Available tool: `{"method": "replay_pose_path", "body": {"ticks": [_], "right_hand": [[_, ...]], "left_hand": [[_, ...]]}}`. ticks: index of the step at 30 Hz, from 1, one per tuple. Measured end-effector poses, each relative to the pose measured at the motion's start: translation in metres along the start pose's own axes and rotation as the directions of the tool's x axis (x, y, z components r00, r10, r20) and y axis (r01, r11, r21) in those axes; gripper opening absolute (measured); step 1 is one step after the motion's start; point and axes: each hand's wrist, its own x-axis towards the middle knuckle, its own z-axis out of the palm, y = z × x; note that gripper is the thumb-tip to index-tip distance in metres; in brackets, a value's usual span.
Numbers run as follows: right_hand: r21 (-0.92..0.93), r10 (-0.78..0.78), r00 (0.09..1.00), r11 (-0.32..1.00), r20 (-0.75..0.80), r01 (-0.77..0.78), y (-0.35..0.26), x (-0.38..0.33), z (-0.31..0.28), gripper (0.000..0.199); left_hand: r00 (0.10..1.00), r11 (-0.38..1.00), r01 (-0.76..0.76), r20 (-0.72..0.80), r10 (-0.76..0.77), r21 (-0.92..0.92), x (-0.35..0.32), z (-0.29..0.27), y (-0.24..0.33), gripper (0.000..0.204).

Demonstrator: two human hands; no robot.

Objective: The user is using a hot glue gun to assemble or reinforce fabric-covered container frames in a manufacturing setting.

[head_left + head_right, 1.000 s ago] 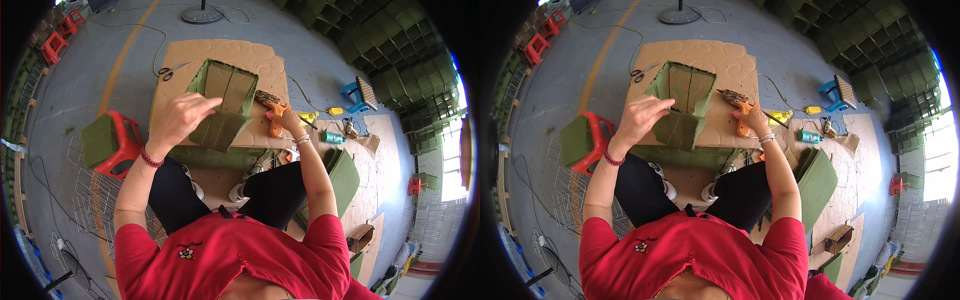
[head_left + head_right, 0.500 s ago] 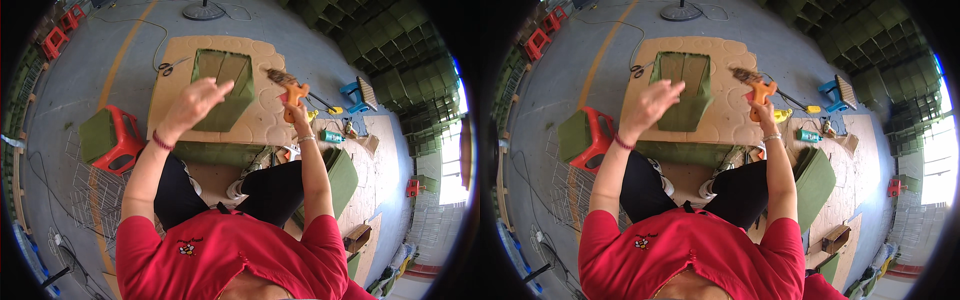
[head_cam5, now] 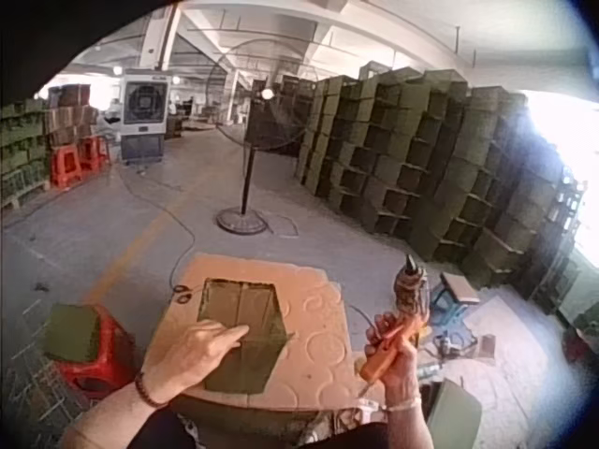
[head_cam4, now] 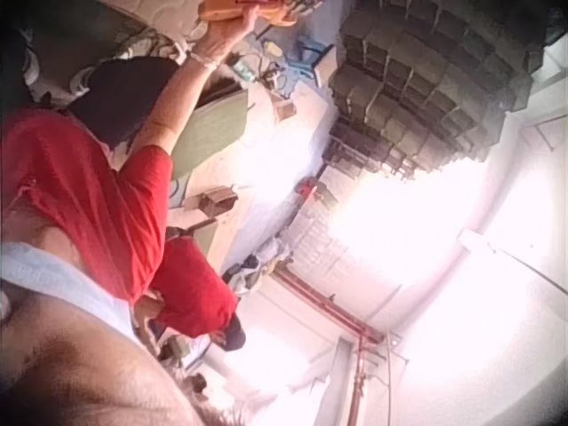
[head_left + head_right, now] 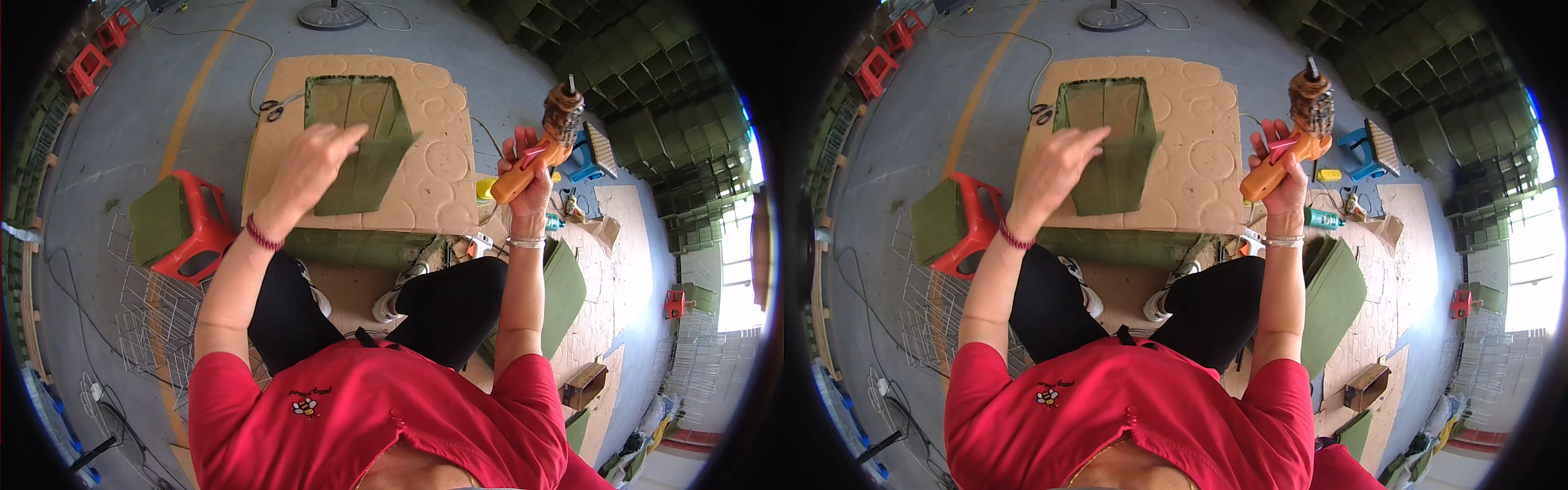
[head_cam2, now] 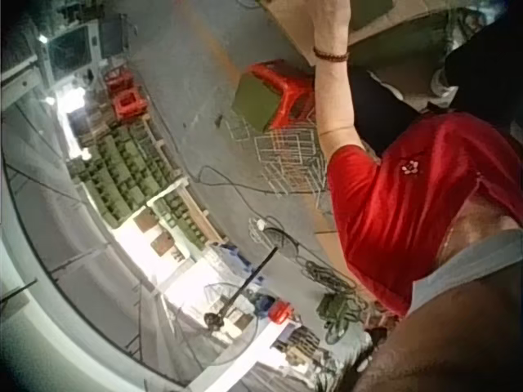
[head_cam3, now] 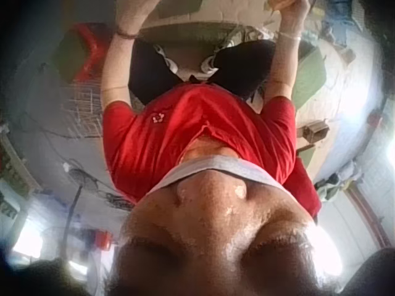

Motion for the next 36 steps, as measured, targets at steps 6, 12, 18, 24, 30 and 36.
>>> {"method": "replay_pose_path", "body": {"ticks": [6, 12, 18, 24, 30, 36], "right_hand": [[-0.195, -0.057, 0.994, 0.98, -0.095, 0.037, 0.001, -0.013, 0.003, 0.068], [-0.267, 0.002, 0.999, 0.964, -0.033, -0.011, -0.018, -0.048, -0.018, 0.057], [-0.398, 0.147, 0.988, 0.905, -0.036, -0.149, -0.027, -0.076, 0.012, 0.053], [-0.459, 0.39, 0.921, 0.816, -0.013, -0.352, -0.002, -0.06, 0.076, 0.057], [-0.533, 0.381, 0.922, 0.768, -0.064, -0.354, -0.045, -0.078, 0.059, 0.063], [-0.599, 0.39, 0.914, 0.707, -0.112, -0.376, -0.045, -0.078, 0.079, 0.063]], "left_hand": [[0.952, 0.957, -0.282, -0.102, 0.287, 0.064, 0.044, 0.008, -0.024, 0.035], [0.942, 0.936, -0.332, 0.088, 0.323, 0.115, 0.002, 0.025, 0.024, 0.038], [0.975, 0.975, -0.22, 0.006, 0.22, 0.042, -0.012, 0.026, 0.044, 0.037], [0.968, 0.963, -0.242, -0.041, 0.248, 0.123, -0.053, 0.013, 0.053, 0.029], [0.961, 0.97, -0.242, -0.136, 0.239, -0.006, -0.031, 0.031, 0.073, 0.023], [0.955, 0.977, -0.214, -0.205, 0.214, 0.021, -0.031, 0.009, 0.072, 0.022]]}}
